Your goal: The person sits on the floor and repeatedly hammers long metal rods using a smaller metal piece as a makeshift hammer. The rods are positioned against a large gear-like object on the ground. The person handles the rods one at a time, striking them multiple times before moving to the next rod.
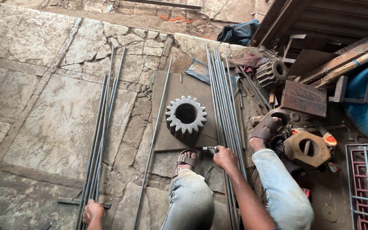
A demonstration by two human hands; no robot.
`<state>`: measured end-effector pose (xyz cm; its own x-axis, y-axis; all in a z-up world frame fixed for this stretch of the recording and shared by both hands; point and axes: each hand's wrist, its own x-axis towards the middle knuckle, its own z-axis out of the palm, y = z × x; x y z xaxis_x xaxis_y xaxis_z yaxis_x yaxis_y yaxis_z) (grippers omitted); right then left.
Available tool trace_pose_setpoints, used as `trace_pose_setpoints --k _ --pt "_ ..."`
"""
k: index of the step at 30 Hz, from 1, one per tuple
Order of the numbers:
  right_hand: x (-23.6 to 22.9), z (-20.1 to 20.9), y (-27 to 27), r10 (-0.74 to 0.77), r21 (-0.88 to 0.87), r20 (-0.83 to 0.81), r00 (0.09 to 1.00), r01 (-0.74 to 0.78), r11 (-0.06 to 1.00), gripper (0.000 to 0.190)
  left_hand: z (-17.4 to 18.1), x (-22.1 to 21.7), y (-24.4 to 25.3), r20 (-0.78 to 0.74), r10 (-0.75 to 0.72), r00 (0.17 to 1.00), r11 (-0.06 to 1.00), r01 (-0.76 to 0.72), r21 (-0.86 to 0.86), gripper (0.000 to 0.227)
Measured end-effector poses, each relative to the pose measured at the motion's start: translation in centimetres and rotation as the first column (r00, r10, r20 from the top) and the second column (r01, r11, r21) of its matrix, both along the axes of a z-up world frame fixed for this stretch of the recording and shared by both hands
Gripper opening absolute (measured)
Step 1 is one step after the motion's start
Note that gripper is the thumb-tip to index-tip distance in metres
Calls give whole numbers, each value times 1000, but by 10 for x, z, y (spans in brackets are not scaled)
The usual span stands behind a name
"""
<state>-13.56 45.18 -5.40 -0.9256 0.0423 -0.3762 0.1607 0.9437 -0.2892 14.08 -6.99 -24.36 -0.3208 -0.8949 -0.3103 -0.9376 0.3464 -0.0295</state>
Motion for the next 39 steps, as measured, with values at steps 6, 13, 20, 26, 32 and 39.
trace_pose_setpoints --k 6,13,20,26,32,39 --pt "0 3 -2 4 -22 42 999 -4 1000 33 33 19 20 -164 -43 986 972 79 222 40" --pt "5 7 -3 32 -1 -23 999 -32 999 30 111 11 101 -434 36 900 999 -20 41 54" --pt "11 -9 0 18 -32 -51 999 -19 999 31 69 54 144 -594 72 801 983 43 177 58" --pt "13 -12 3 28 -36 -65 997 -30 999 33 86 28 199 -586 132 799 908 139 394 54" --pt "23 -12 6 -24 -49 -52 998 22 999 35 98 -84 213 -665 0 747 843 358 402 38" --pt "24 -12 5 -17 -38 -50 999 15 999 31 108 -215 230 -679 -264 685 756 584 296 53"
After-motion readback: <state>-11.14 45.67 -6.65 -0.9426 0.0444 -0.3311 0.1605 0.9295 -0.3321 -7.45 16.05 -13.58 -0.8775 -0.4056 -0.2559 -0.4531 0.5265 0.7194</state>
